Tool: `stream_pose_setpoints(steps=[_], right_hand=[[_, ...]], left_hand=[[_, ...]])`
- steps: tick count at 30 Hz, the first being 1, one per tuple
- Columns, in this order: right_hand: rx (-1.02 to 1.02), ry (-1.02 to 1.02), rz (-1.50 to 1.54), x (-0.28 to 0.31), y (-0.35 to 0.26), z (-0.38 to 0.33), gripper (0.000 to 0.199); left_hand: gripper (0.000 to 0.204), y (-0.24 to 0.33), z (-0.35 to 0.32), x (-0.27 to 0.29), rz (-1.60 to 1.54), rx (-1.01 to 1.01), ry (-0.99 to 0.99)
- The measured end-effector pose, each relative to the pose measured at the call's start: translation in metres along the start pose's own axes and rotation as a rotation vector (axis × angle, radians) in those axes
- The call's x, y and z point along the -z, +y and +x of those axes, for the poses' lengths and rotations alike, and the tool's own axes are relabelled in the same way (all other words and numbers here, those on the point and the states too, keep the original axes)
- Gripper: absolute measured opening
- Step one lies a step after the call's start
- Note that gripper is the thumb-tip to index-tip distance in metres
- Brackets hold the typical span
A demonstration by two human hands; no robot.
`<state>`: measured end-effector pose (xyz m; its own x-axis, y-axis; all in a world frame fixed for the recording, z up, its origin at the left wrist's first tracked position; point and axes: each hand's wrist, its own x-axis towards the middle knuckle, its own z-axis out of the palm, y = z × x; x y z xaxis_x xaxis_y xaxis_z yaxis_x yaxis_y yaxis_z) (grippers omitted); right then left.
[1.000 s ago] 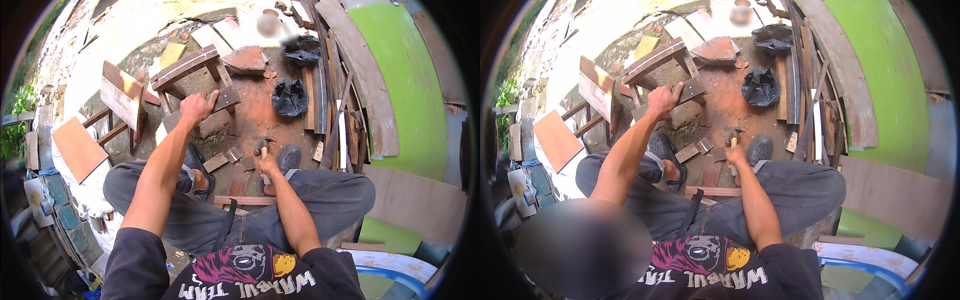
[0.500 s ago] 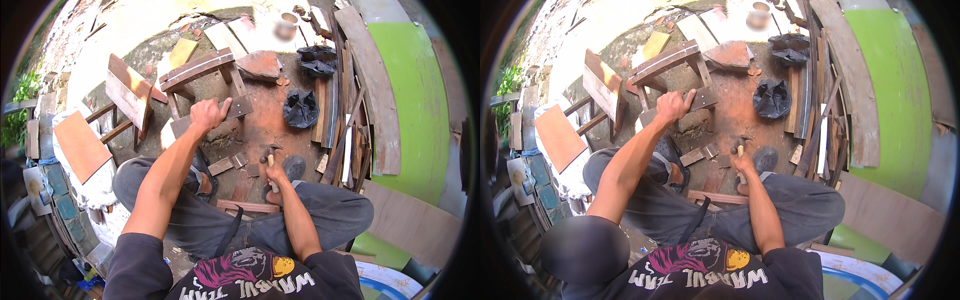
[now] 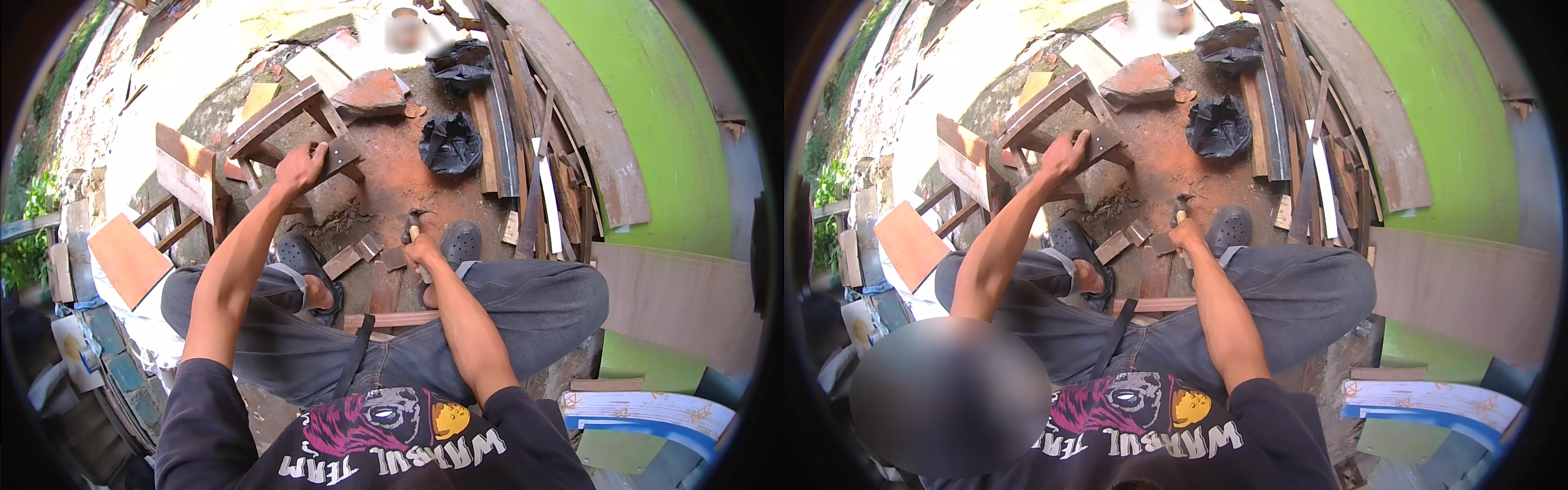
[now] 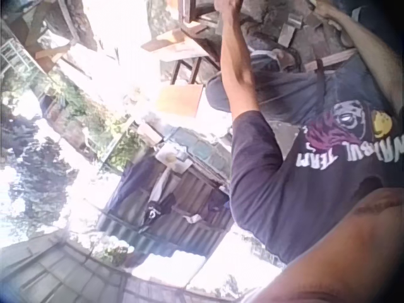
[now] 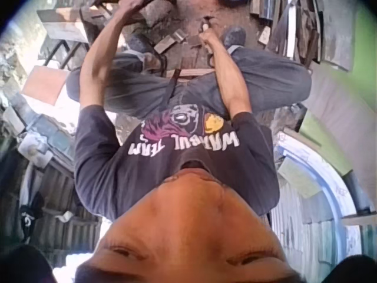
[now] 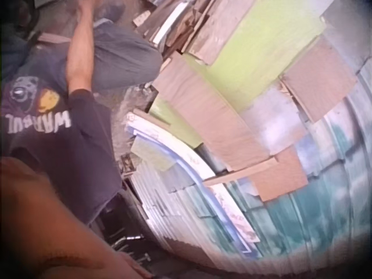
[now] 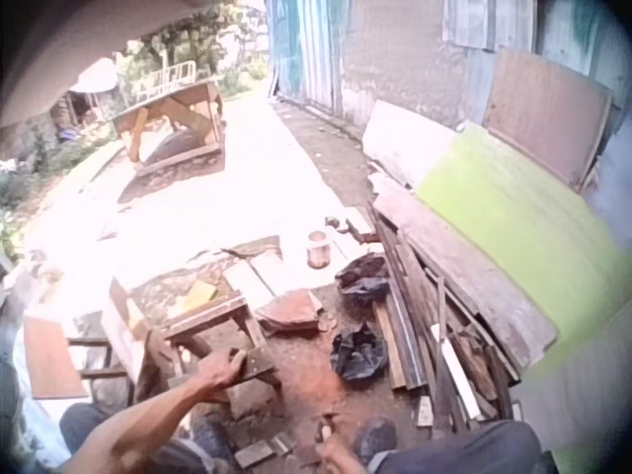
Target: The person assembles a small wooden stool by hand, aligning wooden pieces and securing them with nails using a hammer. The person repeatedly positions the pieces, hammers nails, and adjusts the structure to complete the assembly.
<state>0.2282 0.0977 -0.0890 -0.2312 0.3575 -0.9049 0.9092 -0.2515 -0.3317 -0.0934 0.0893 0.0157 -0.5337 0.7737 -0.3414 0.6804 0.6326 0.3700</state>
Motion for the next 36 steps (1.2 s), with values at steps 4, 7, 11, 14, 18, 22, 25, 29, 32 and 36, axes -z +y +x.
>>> stream_pose_setpoints(steps=[4,7,11,14,18,22,25,29,32,36], right_hand=[[0.053,0.064,-0.039,0.001,-0.008,-0.012,0.014],[-0.051,0.091,0.042,-0.009,-0.001,0.007,0.023],[-0.108,0.121,0.071,-0.020,-0.007,0.009,0.034],[-0.119,0.129,0.085,-0.022,-0.009,0.010,0.033],[-0.143,0.142,0.118,-0.015,-0.017,-0.004,0.031],[-0.145,-0.019,0.066,-0.014,-0.012,0.014,0.057],[-0.015,0.189,-0.050,-0.030,-0.002,0.027,0.031],[0.043,0.138,-0.078,-0.020,0.005,0.029,0.028],[0.081,0.166,-0.204,0.005,0.000,0.002,0.030],[0.089,0.179,-0.432,0.048,0.004,0.002,0.034]], left_hand=[[0.063,0.034,0.016,0.000,-0.067,-0.286,0.057],[0.066,0.078,0.028,0.002,0.105,-0.149,-0.150],[0.068,0.066,0.049,-0.017,0.147,-0.119,-0.141],[0.059,0.064,0.054,-0.027,0.159,-0.023,-0.078],[0.052,0.075,0.044,-0.030,0.180,0.056,-0.034],[0.053,0.079,0.040,-0.030,0.165,0.051,0.017],[0.058,0.083,0.034,-0.030,0.142,0.043,0.124],[0.069,0.061,0.027,-0.025,0.112,-0.178,0.204],[0.079,0.037,-0.006,-0.023,0.182,-0.270,0.225],[0.093,0.024,-0.033,-0.014,0.321,-0.334,0.191]])
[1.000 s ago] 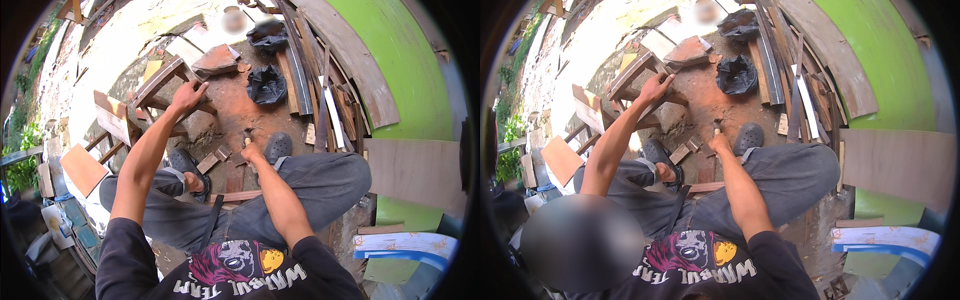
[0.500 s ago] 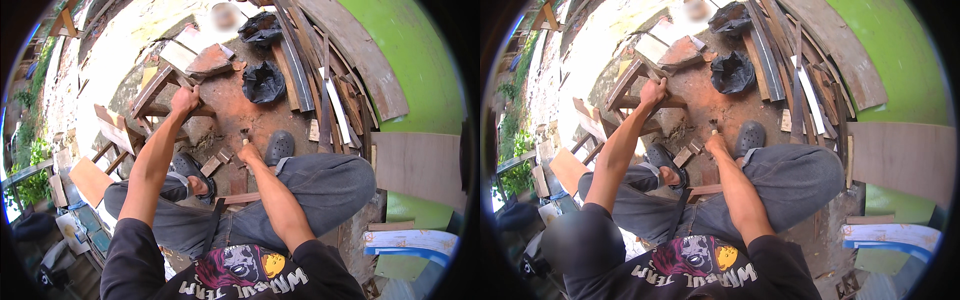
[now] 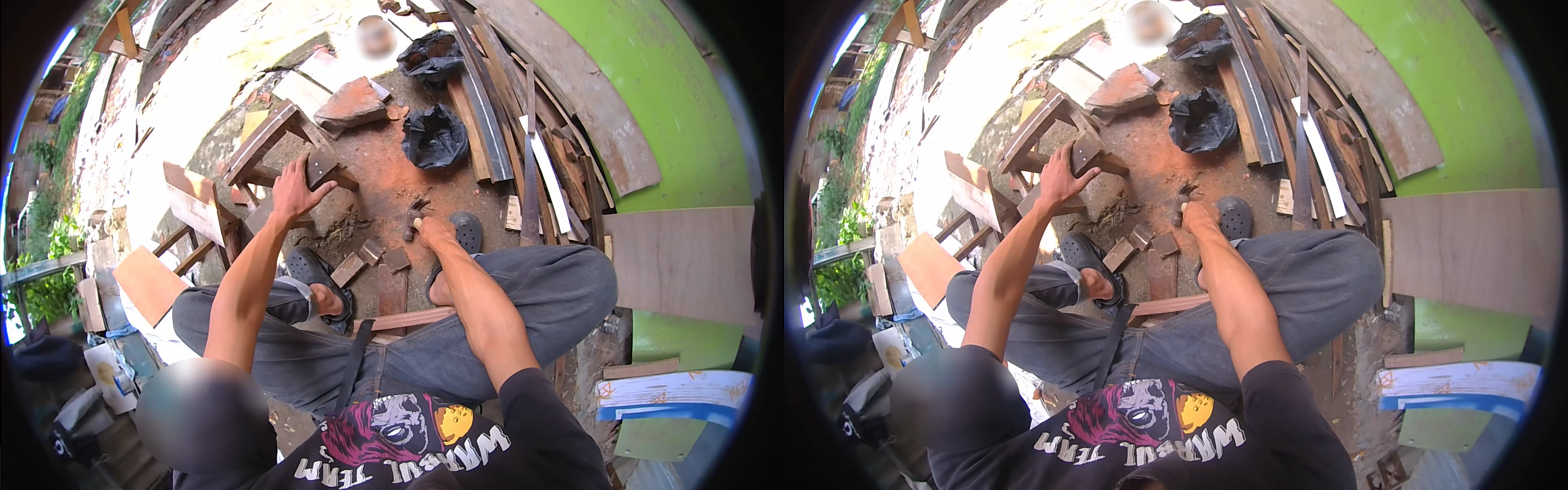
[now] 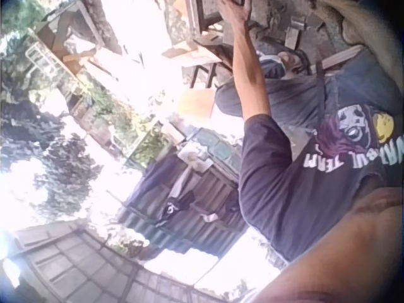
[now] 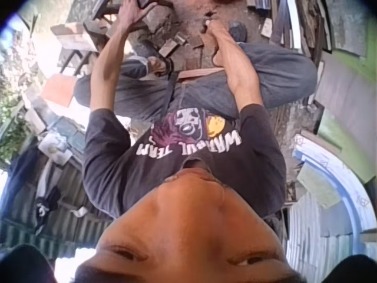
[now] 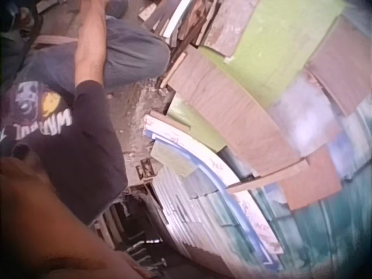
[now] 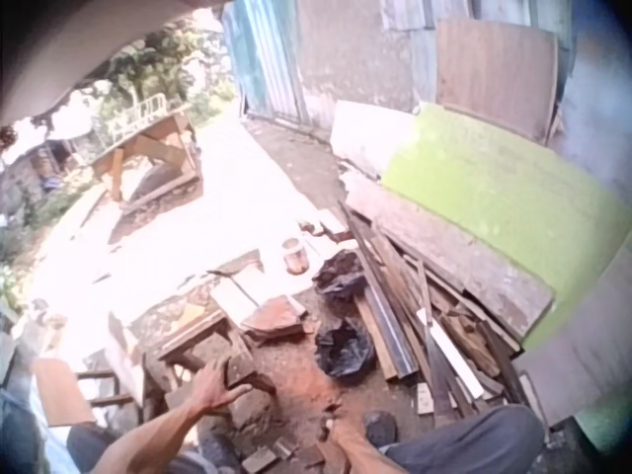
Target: The person assembles a small wooden stool by hand, aligning wooden pieces and securing them with nails using a hammer. The person repeatedly positions the pieces, hammers nails, and adjusts the structure to complete the assembly.
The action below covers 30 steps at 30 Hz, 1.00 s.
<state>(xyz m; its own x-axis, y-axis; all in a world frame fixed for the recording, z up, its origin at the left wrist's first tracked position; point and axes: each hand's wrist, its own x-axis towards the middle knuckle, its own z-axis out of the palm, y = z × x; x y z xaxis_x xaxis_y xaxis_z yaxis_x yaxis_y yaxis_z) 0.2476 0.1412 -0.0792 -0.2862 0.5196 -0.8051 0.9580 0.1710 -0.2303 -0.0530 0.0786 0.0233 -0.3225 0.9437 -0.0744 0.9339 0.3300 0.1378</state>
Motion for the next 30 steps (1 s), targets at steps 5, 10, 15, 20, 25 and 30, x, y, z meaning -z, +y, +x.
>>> stream_pose_setpoints(steps=[5,10,15,20,25,30], right_hand=[[0.084,0.044,-0.177,0.016,0.039,0.029,0.036],[0.087,0.010,-0.258,0.050,0.035,0.033,0.037],[0.091,0.321,-0.015,0.094,0.021,0.076,0.029],[0.176,0.638,0.268,0.110,0.007,0.143,0.021],[0.239,0.660,0.117,0.116,0.005,0.189,0.022],[0.184,0.691,0.299,0.100,0.011,0.223,0.027]], left_hand=[[0.089,0.003,0.006,0.002,0.036,0.014,-0.044],[0.077,-0.003,0.007,-0.011,0.022,-0.028,0.058],[0.073,-0.005,0.006,-0.009,0.034,-0.034,0.054],[0.072,-0.003,0.007,-0.006,0.025,-0.056,0.053],[0.072,-0.003,0.011,-0.006,0.004,-0.051,0.023],[0.069,-0.007,0.011,-0.005,-0.024,-0.019,-0.001]])
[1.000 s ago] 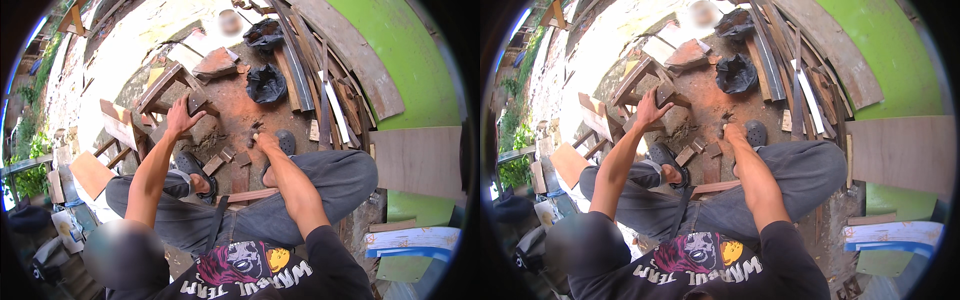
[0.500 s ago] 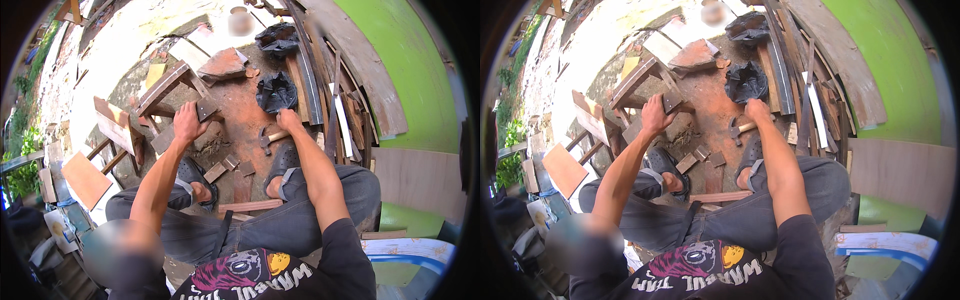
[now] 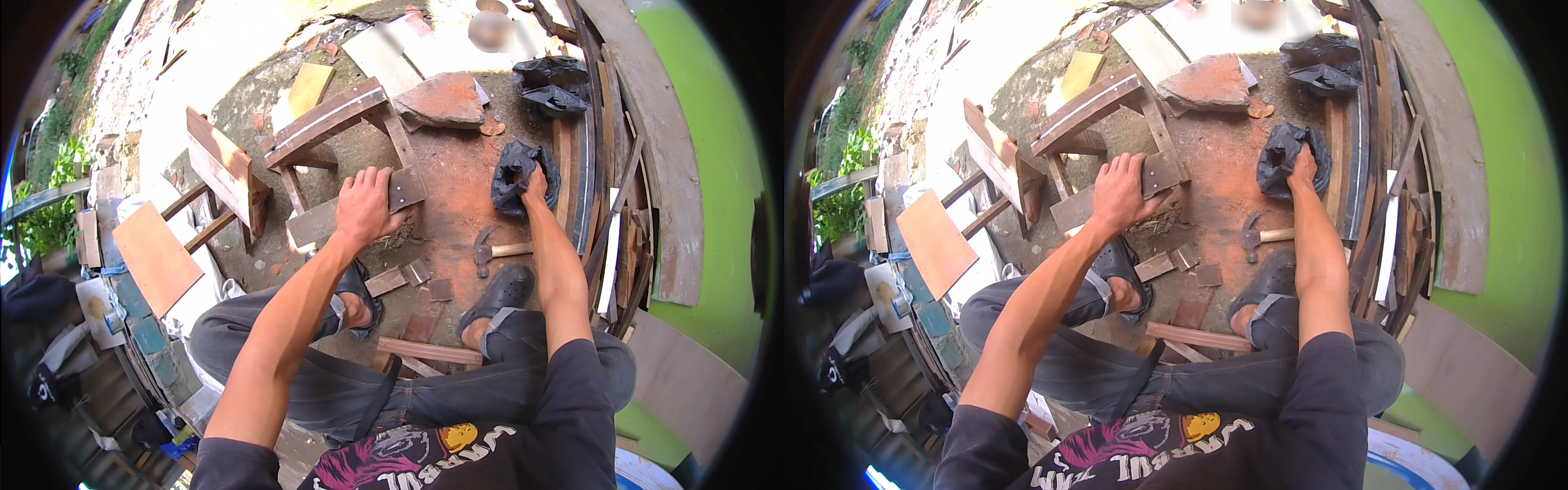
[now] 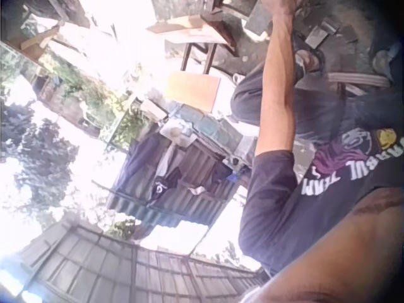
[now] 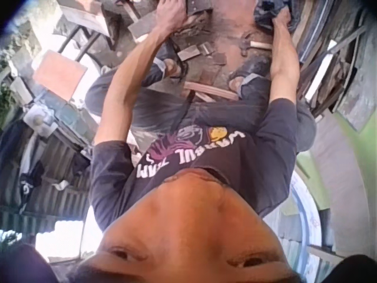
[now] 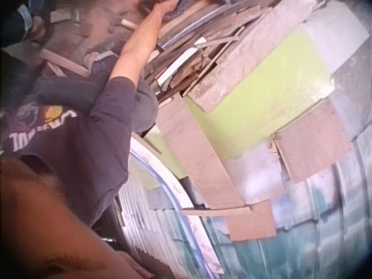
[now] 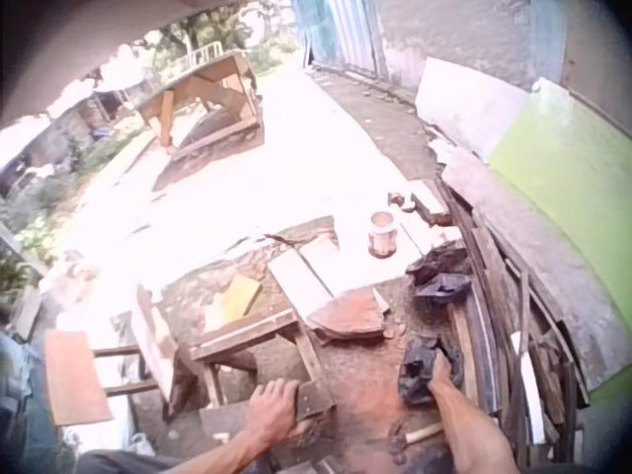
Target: The person assembles a small wooden stool by hand, aligning wooden pieces and securing them with nails using a hammer. The person repeatedly positions the pieces, hammers nails, and adjusts the structure to complete the assembly.
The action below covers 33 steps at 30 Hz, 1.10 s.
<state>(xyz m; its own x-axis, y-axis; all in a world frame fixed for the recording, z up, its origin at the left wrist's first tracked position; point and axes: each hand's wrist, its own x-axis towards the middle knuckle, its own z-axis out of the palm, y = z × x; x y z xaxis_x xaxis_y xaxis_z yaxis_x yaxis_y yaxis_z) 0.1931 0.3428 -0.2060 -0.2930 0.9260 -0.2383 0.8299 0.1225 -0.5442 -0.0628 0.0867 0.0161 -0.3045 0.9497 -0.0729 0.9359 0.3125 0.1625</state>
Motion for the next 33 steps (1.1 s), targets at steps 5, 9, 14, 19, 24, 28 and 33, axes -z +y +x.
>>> stream_pose_setpoints(steps=[5,9,14,19,24,28,33], right_hand=[[0.251,0.070,-0.164,-0.026,0.032,0.010,0.029],[0.404,0.053,-0.152,-0.034,0.043,0.018,0.037],[0.249,-0.059,-0.130,-0.018,0.046,0.022,0.035],[-0.056,-0.193,-0.359,0.052,-0.048,-0.007,0.023],[0.114,-0.250,-0.126,0.125,-0.027,-0.023,0.032],[0.056,-0.493,-0.006,0.225,-0.075,-0.052,0.028],[0.419,-0.271,-0.394,0.291,-0.117,-0.118,0.029]], left_hand=[[0.070,0.001,0.001,0.002,0.007,0.005,0.009],[0.071,0.002,-0.001,0.005,0.009,0.016,-0.002],[0.072,0.002,0.001,0.002,0.015,0.003,-0.029],[0.073,-0.005,-0.008,-0.005,0.019,-0.005,0.047],[0.080,0.001,-0.001,0.002,-0.051,-0.022,0.022],[0.087,-0.014,-0.006,0.004,-0.232,-0.023,-0.001],[0.074,-0.057,-0.024,0.007,-0.368,0.102,0.026]])
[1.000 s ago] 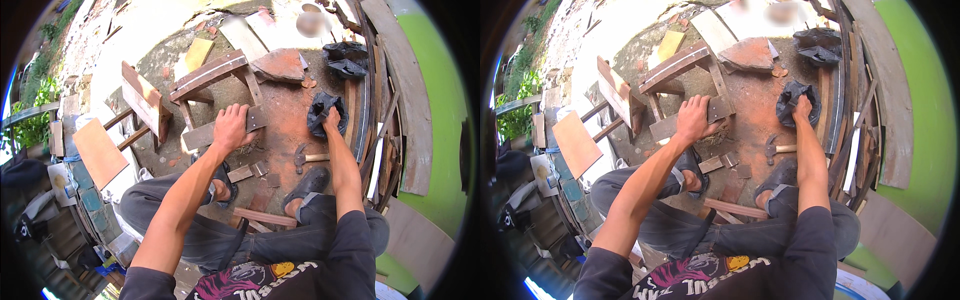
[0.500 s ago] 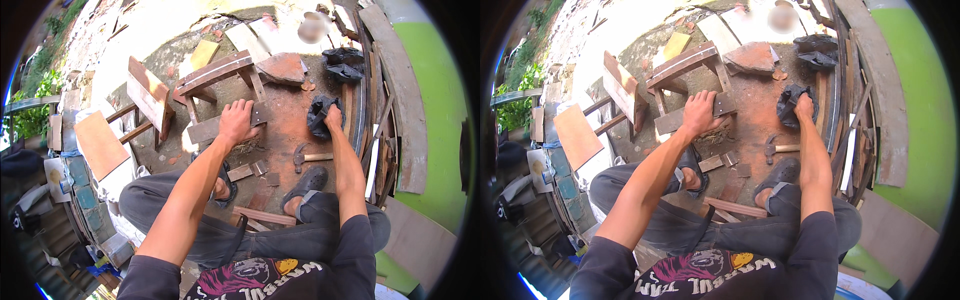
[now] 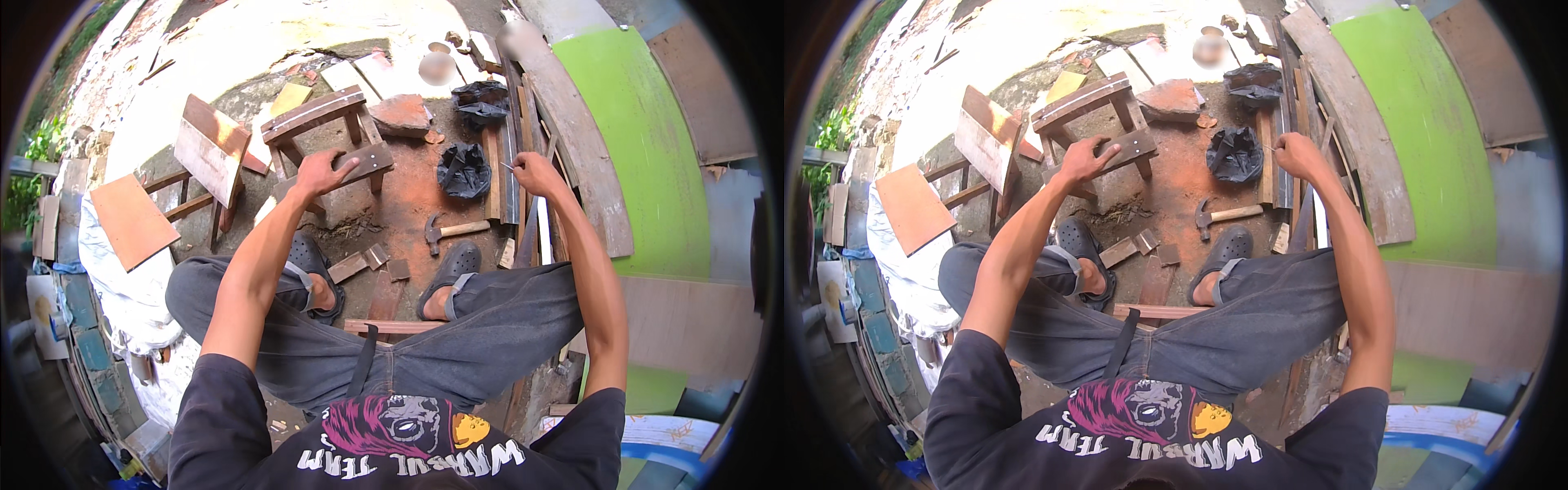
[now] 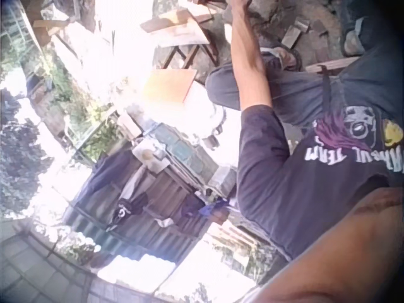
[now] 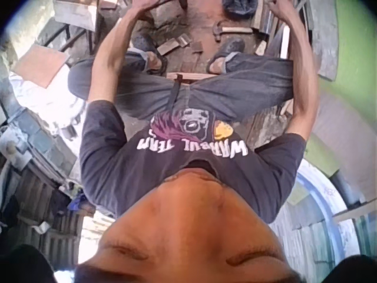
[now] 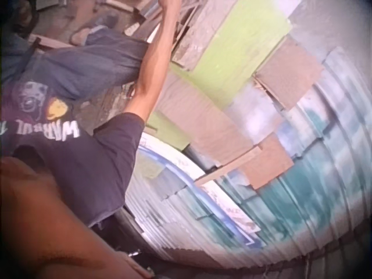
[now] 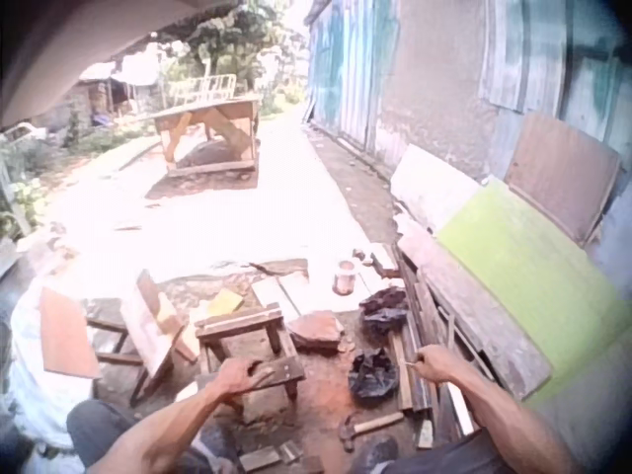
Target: The person assembles a small wooden stool by hand, aligning wooden pieces and securing them with nails using a hammer. The person repeatedly positions the pieces, hammers nails, and adjusts the structure to complete the assembly.
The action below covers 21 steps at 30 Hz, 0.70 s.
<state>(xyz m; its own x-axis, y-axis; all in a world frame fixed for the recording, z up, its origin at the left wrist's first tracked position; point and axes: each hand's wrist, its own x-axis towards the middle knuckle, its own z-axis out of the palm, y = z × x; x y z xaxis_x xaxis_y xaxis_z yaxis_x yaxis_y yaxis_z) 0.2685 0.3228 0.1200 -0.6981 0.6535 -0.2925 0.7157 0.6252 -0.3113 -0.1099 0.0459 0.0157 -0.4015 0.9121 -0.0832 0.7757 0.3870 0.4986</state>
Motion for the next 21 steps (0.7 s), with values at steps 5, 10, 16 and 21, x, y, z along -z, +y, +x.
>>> stream_pose_setpoints(steps=[5,10,16,21], right_hand=[[-0.017,-0.063,0.103,0.002,-0.087,-0.051,0.031],[0.083,0.056,0.087,-0.046,-0.118,-0.005,0.026],[0.169,0.016,-0.071,-0.079,-0.138,0.041,0.040],[0.186,-0.144,-0.105,-0.111,-0.150,0.084,0.073]], left_hand=[[0.066,-0.052,-0.045,0.021,-0.152,0.579,0.434],[0.068,-0.091,-0.082,0.016,-0.585,0.781,0.528],[0.080,-0.065,-0.112,0.028,0.174,0.040,0.272],[0.075,-0.064,-0.098,0.045,0.191,0.008,0.104]])
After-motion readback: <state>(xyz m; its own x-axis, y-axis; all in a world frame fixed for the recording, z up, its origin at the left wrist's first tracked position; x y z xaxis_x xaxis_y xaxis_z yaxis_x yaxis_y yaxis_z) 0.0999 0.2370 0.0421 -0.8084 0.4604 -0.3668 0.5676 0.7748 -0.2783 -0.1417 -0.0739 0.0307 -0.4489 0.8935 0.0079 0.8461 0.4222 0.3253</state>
